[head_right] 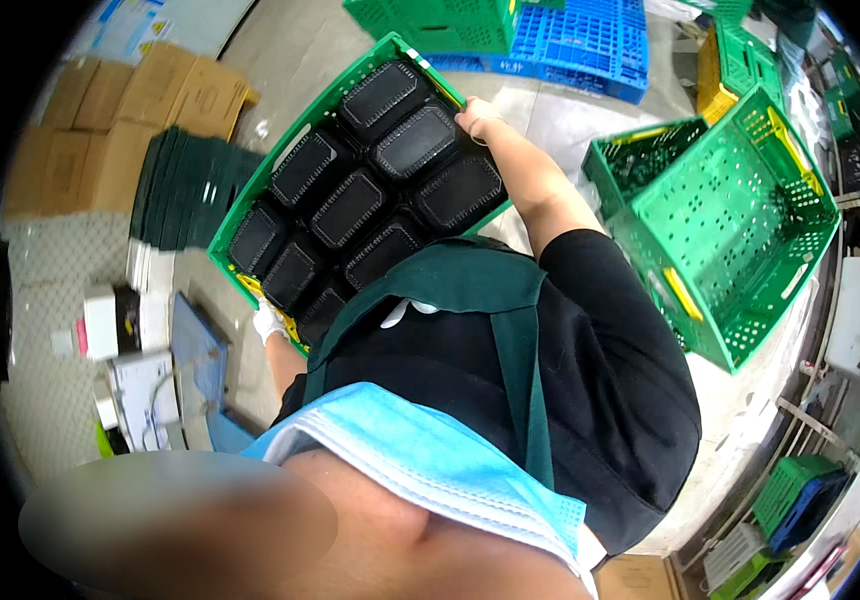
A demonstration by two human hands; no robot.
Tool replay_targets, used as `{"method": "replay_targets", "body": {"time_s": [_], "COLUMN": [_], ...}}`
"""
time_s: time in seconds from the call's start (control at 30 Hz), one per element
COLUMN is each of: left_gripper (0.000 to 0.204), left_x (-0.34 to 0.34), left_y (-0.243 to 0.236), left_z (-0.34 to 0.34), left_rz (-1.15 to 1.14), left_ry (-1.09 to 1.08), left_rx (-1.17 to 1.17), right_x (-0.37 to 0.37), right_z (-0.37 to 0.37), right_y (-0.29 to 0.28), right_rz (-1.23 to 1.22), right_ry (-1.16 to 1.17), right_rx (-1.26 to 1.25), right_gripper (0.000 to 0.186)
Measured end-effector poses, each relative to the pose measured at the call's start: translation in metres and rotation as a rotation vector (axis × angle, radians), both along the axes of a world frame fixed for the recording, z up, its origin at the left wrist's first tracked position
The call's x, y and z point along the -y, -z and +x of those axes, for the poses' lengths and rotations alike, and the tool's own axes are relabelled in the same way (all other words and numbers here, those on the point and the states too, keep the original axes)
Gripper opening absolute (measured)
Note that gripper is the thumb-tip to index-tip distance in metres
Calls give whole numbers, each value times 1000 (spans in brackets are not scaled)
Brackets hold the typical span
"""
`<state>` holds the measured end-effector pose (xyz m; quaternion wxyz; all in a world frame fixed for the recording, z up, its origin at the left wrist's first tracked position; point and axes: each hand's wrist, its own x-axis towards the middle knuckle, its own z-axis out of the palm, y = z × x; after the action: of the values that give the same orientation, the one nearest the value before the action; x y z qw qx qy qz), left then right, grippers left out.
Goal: The person applies labels to pre-packaged food containers on a table, then transfers the labeled containers into a green plastic crate. The person also handles empty black trays, placing them into a separate crate.
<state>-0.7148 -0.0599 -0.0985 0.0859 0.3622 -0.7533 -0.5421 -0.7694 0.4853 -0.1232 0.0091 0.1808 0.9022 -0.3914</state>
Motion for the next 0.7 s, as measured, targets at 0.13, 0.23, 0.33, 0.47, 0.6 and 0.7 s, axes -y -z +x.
{"method": "replay_targets", "body": {"time_s": [0.13,0.23,0.33,0.47,0.6,0.7], "left_gripper": [35,38,41,35,27,21], "left_x": [-65,-134,-239,-367,-492,-591], "left_y": [-23,-23,-1,-8,-28,-24], "left_z": [-133,-223,-328,-398,-411,-416], "left_rz": [-120,-82,-224,-216,-113,10], "left_ry": [167,325,557,617,772,1031], "left_rx": [102,106,74,-6,-44,-15], "right_x": [-65,-125,-220,-300,-398,-474], "right_z": [-45,-49,-40,-54,-51,2], "right_y": [1,-5,76,40,25,37], "right_rz": [10,-42,-209,-82,-127,-34], "right_ry": [236,331,595,666,889,1084], "right_rx": [86,138,92,138,200,302], "right_gripper": [36,38,42,47,49,55]}}
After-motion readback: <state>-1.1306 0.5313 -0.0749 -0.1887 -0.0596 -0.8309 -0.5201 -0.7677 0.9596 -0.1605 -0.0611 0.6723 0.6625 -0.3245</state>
